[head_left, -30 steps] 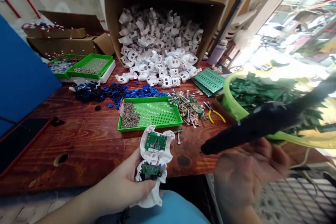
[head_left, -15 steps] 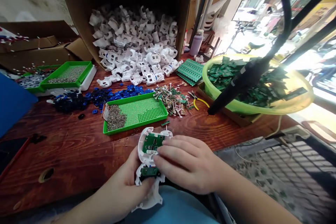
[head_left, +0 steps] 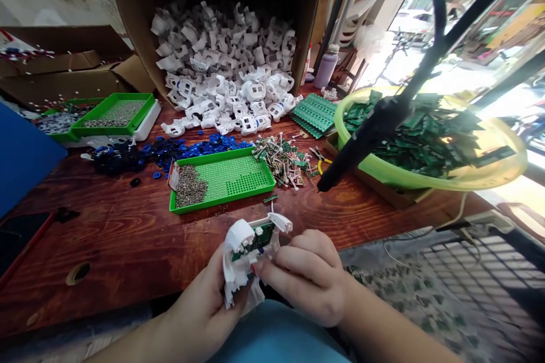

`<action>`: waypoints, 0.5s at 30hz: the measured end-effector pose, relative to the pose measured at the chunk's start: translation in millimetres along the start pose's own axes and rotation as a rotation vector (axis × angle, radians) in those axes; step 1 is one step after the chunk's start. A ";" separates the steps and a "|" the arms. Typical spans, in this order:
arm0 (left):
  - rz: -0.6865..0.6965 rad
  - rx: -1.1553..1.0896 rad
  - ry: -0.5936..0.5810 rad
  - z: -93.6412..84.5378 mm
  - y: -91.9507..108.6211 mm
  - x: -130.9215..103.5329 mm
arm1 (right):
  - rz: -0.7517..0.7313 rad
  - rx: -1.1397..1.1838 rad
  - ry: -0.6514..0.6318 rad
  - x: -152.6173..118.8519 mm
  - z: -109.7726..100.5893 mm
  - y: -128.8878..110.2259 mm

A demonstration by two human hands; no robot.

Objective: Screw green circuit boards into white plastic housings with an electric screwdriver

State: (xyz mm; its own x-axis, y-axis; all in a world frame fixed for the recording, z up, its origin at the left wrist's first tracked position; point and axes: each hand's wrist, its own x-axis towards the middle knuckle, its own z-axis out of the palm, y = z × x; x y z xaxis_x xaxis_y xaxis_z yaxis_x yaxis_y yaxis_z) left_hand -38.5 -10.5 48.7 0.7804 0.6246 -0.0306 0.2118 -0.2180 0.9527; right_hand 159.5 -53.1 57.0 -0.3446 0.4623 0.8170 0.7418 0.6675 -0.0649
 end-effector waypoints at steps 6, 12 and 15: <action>0.072 0.125 -0.023 -3.3 -2.2 -2.3 | -0.009 0.038 -0.005 -4.9 0.9 0.9; 0.193 0.218 -0.040 -5.7 -3.6 -2.2 | 0.087 0.112 -0.040 -4.5 -2.7 -7.9; 0.154 0.219 -0.049 -5.7 -4.7 -1.8 | 0.208 0.148 -0.067 -1.4 -3.3 -11.6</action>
State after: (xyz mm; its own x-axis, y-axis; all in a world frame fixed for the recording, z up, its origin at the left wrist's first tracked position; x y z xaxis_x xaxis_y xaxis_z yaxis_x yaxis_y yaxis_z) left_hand -44.2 -6.4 46.0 0.8395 0.5358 0.0903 0.2064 -0.4682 0.8592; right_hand 153.3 -63.4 58.4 -0.2343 0.6330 0.7379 0.7098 0.6300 -0.3150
